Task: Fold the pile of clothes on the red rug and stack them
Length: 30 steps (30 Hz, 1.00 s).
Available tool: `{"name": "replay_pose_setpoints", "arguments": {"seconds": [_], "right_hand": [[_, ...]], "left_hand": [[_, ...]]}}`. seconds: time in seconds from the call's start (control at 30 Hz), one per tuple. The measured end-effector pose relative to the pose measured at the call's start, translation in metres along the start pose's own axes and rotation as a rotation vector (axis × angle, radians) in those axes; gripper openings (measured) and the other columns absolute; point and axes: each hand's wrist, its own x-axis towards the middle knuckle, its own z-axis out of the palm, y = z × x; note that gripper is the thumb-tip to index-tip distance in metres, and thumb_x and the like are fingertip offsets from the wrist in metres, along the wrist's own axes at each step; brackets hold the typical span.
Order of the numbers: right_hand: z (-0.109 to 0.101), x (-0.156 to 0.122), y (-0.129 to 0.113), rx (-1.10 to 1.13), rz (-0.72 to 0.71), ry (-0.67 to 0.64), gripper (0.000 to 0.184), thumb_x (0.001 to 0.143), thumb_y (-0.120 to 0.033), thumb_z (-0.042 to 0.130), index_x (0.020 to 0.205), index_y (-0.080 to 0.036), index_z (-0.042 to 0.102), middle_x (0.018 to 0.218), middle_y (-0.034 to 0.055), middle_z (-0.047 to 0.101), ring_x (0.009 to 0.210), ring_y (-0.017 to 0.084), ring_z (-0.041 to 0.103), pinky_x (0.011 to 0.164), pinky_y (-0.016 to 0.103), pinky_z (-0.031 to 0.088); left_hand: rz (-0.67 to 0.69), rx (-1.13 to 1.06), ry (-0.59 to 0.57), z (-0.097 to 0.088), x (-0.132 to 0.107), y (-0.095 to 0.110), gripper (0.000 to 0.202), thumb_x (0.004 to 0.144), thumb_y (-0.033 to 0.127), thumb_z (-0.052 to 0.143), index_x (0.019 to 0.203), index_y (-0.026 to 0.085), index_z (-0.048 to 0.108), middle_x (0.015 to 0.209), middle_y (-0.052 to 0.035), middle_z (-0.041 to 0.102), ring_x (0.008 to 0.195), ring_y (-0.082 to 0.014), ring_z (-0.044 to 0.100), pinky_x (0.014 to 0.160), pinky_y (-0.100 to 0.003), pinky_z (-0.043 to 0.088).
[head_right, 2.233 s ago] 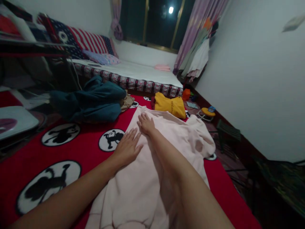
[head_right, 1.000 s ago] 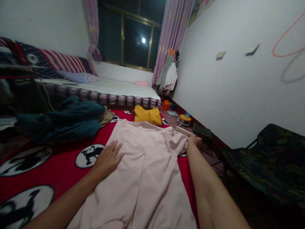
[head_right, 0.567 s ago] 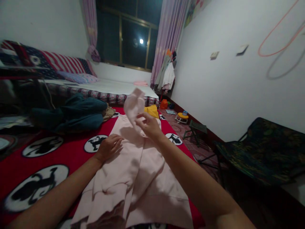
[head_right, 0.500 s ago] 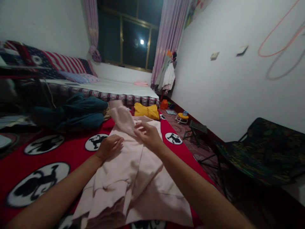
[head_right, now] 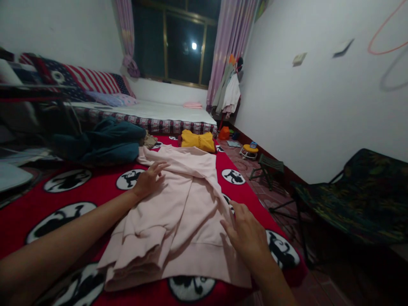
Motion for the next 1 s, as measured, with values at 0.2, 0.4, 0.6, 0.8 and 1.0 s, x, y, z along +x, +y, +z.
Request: {"name": "replay_pose_setpoints", "arguments": {"seconds": [0.2,0.4,0.6,0.8,1.0], "right_hand": [[-0.007,-0.007,0.006,-0.186,0.153,-0.25,0.05,0.082,-0.048,0.056,0.126,-0.024,0.057,0.102,0.0103,0.072,0.091,0.031,0.069,0.069,0.036,0.047],[-0.004,-0.006,0.015,-0.199,0.166,-0.237,0.027,0.083,-0.04,0.05,0.1,-0.025,0.065,0.09,0.0072,0.072,0.082,0.027,0.068,0.061,0.031,0.039],[-0.006,-0.003,0.028,0.053,0.22,-0.082,0.021,0.08,-0.037,0.046,0.065,-0.025,0.052,0.056,0.0002,0.058,0.056,0.018,0.056,0.053,0.027,0.032],[-0.004,-0.007,0.029,0.663,0.295,-0.104,0.026,0.08,-0.047,0.05,0.076,-0.022,0.058,0.06,-0.0018,0.056,0.055,0.016,0.052,0.05,0.024,0.039],[-0.009,-0.011,0.018,0.778,0.284,-0.171,0.036,0.076,-0.046,0.061,0.103,-0.022,0.064,0.087,0.0071,0.071,0.075,0.023,0.067,0.063,0.03,0.053]], "left_hand": [[-0.005,0.091,-0.094,0.005,0.046,0.011,0.066,0.08,0.014,0.051,0.143,0.03,0.038,0.15,-0.0011,0.038,0.111,-0.0235,0.059,0.073,-0.029,0.053],[0.046,-0.102,-0.176,0.013,0.051,0.039,0.022,0.087,0.025,0.053,0.095,0.021,0.073,0.107,-0.0072,0.067,0.087,-0.0212,0.064,0.077,-0.033,0.051],[0.569,-0.568,-0.547,-0.001,0.012,0.107,0.026,0.092,0.028,0.05,0.106,0.023,0.071,0.113,-0.0051,0.07,0.106,-0.0183,0.062,0.092,-0.029,0.047],[0.805,-0.33,-0.616,-0.017,-0.014,0.133,0.042,0.081,0.042,0.066,0.122,0.036,0.063,0.141,-0.0042,0.051,0.123,-0.0311,0.054,0.092,-0.04,0.049],[0.359,-0.1,-0.438,-0.013,0.045,0.09,0.039,0.076,0.011,0.059,0.113,0.024,0.066,0.122,-0.0071,0.061,0.107,-0.0239,0.06,0.087,-0.031,0.05]]}}
